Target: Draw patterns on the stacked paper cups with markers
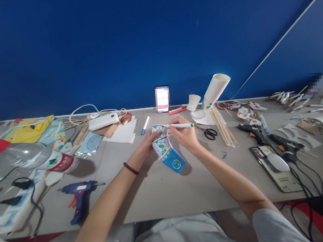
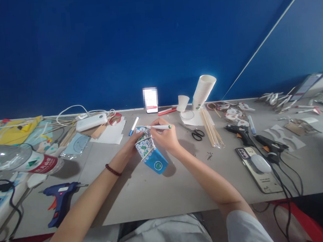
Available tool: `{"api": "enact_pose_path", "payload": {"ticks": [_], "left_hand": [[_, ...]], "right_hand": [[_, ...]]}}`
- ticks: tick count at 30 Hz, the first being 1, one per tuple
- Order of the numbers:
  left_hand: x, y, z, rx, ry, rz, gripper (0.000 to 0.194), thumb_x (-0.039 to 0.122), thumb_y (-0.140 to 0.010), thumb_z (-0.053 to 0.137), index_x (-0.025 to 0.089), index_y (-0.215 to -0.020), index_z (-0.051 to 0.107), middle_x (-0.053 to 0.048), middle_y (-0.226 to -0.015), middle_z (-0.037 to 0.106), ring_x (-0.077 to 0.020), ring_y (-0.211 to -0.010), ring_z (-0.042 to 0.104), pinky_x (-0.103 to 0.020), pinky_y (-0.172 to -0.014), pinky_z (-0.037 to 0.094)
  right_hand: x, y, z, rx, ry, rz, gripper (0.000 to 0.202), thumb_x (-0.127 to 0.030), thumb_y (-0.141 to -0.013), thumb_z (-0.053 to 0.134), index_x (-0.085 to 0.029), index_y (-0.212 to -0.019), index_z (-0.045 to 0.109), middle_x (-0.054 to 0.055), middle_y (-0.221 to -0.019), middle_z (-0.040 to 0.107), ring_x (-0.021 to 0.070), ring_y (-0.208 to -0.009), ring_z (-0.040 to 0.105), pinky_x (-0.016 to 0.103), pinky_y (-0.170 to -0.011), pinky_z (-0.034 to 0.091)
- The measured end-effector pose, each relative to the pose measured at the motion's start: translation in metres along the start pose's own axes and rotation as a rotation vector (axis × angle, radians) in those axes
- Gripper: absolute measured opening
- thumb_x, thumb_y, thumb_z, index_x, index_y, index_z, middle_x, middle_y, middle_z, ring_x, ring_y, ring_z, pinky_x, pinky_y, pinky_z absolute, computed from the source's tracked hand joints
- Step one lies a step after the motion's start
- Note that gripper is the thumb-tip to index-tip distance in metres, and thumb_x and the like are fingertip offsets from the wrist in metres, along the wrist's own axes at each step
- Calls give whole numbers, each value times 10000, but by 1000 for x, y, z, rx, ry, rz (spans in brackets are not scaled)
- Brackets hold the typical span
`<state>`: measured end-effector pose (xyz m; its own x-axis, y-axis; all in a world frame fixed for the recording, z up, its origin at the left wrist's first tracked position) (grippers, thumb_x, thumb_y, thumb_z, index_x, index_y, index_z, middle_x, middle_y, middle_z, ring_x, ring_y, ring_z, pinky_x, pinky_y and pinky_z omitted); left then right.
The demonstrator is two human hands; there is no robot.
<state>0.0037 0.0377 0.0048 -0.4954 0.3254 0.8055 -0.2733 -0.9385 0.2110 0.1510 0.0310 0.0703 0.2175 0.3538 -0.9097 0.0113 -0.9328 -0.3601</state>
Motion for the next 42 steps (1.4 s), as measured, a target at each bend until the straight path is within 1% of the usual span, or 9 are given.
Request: {"api": "enact_pose_path", "payload": {"ticks": [4, 11, 18, 21, 27, 33, 37, 42], "left_hand": [[0, 0, 1, -4, 6, 7, 382, 302, -660, 825, 146, -973, 673, -39, -798, 737, -173, -682, 691, -277, -661, 532], [-4, -2, -3, 13, 5, -11, 306, 282, -683, 807, 147, -927, 681, -41, -785, 735, -181, -686, 689, -283, -656, 520], [-3, -2, -3, -2, 13, -17, 336, 287, -692, 800, 146, -974, 686, -57, -804, 743, -192, -697, 700, -299, -681, 538], [-3, -2, -3, -11, 24, -15, 366, 293, -672, 813, 150, -988, 696, -53, -800, 745, -191, -680, 699, -302, -673, 547], [-3, -4, -4, -11, 18, -5, 314, 307, -664, 817, 145, -908, 703, -57, -790, 747, -191, -664, 701, -299, -661, 560], [-4, -3, -4, 2, 5, -33, 326, 320, -675, 805, 132, -925, 712, -82, -844, 761, -220, -732, 723, -314, -700, 569], [-4, -3, -4, -1, 4, -28, 318, 320, -681, 802, 137, -924, 710, -74, -819, 758, -211, -712, 719, -311, -689, 568], [-3, -2, -3, 7, -3, -20, 307, 303, -687, 794, 143, -927, 690, -59, -781, 743, -191, -677, 703, -297, -679, 554]], "right_hand": [[1, 1, 1, -7, 7, -21, 35, -212, -774, 590, -201, -780, 622, 10, -754, 703, 155, -707, 658, 267, -631, 515], [4, 0, 2, -11, 18, -15, 45, -212, -773, 598, -203, -796, 635, 15, -773, 720, 167, -733, 679, 272, -649, 530], [2, -1, 0, -12, 26, 5, 59, -195, -750, 581, -201, -761, 638, 9, -730, 711, 148, -633, 643, 259, -576, 494], [1, -1, 0, -8, 17, 5, 59, -177, -735, 579, -201, -743, 631, 2, -706, 694, 147, -619, 631, 258, -568, 483], [0, -1, 1, -5, -9, 9, 66, -164, -732, 567, -205, -738, 619, -8, -686, 677, 139, -601, 614, 255, -560, 471], [-3, -2, -1, 17, -19, 1, 76, -150, -739, 555, -206, -701, 589, -19, -664, 653, 114, -551, 571, 236, -510, 434], [-3, -2, 0, 18, -14, 2, 71, -149, -734, 556, -207, -706, 586, -23, -658, 652, 114, -561, 574, 234, -521, 442], [-1, -1, 1, 5, 0, -4, 43, -186, -753, 565, -205, -744, 603, -16, -689, 668, 119, -582, 587, 243, -547, 462]]}}
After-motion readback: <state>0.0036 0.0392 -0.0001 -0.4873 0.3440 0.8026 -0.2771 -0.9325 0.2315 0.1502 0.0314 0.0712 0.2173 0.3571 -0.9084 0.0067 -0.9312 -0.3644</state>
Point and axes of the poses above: each hand's wrist, its own y-axis away from the middle knuckle, its own z-axis out of the palm, x = y × z, the point moved 4 cm from there along -y, towards the middle knuckle
